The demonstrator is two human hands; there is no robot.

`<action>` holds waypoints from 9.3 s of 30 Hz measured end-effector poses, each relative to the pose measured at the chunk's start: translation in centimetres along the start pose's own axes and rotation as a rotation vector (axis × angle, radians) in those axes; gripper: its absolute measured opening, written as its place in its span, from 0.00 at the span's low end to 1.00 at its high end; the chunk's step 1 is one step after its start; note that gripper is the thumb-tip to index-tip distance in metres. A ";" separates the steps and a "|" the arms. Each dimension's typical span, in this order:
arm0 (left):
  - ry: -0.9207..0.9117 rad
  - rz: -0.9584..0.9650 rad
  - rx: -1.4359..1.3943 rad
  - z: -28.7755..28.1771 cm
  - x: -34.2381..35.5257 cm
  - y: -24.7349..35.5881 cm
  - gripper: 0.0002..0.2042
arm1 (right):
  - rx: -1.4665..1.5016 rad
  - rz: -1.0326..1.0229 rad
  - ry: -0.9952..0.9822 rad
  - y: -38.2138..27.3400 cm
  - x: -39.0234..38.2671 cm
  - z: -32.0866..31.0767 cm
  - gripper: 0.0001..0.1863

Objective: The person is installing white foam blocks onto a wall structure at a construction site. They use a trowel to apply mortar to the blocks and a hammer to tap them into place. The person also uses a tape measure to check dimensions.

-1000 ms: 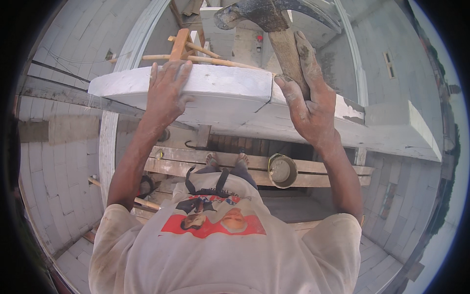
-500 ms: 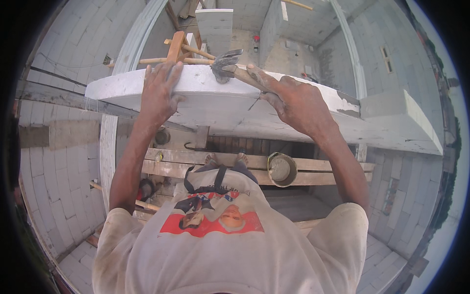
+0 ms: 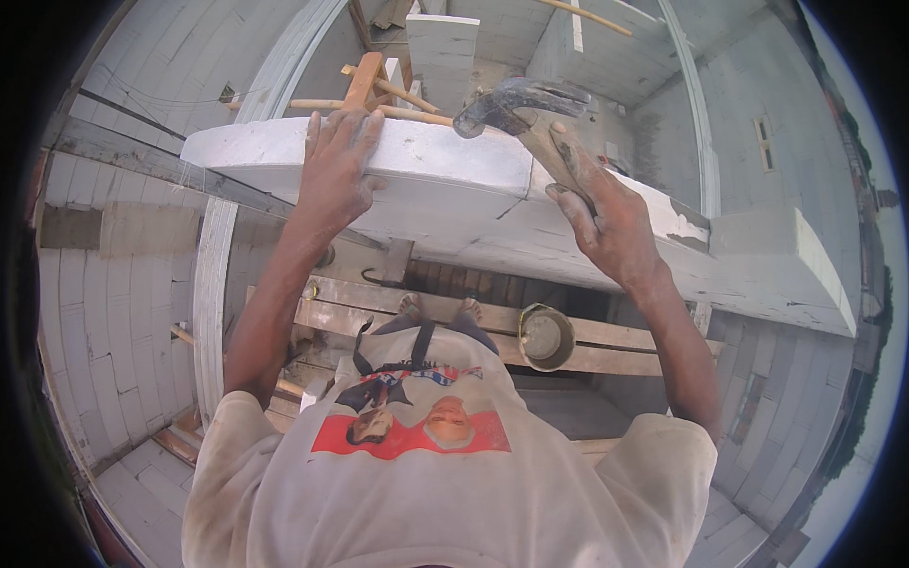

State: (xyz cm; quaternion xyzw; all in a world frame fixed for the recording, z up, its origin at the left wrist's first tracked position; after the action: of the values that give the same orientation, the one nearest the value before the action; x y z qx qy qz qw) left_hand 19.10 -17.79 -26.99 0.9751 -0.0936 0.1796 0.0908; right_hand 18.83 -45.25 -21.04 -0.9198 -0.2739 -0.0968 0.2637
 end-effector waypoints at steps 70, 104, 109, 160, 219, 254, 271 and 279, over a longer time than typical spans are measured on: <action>0.225 -0.185 0.198 -0.6 -9.7 2.6 0.46 | -1.099 0.612 0.013 40.1 -19.4 -46.3 0.16; -1.659 -0.074 0.464 37.4 -40.1 0.1 0.67 | 0.335 1.962 0.185 18.2 -65.2 49.2 0.11; -1.594 -0.098 0.551 42.2 -39.3 2.2 0.66 | 0.056 2.151 0.032 33.7 -68.0 50.4 0.25; -1.508 0.113 -0.125 38.2 -31.9 -0.4 0.34 | 0.691 0.907 1.066 9.6 -32.6 9.8 0.11; -1.772 -0.123 0.140 35.8 -38.9 -0.9 0.63 | 0.472 1.730 0.048 13.4 -51.9 37.2 0.29; -1.776 -0.195 0.029 37.6 -36.6 3.0 0.36 | 0.619 1.430 0.601 19.8 -55.7 29.6 0.18; -1.141 -0.163 -0.366 31.6 -33.7 -13.0 0.18 | -0.006 0.469 0.656 -5.5 -9.8 10.9 0.17; -1.035 0.104 -0.252 35.2 -46.0 -22.8 0.14 | -0.118 0.284 0.165 -15.3 -5.5 20.1 0.30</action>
State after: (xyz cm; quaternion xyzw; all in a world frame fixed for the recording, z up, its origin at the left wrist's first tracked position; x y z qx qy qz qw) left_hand -6.53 3.72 -79.53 0.9117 -0.1952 -0.3331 0.1403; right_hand 6.45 -26.02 -33.15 -0.9520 -0.1123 -0.1496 0.2421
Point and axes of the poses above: each hand's wrist, its own x-axis towards the middle knuckle, its own z-axis out of the palm, y = z × x, the point moved 10 cm from there along x, towards the middle knuckle, and after that the axes turned 5 degrees about y, right-handed, at the moved point
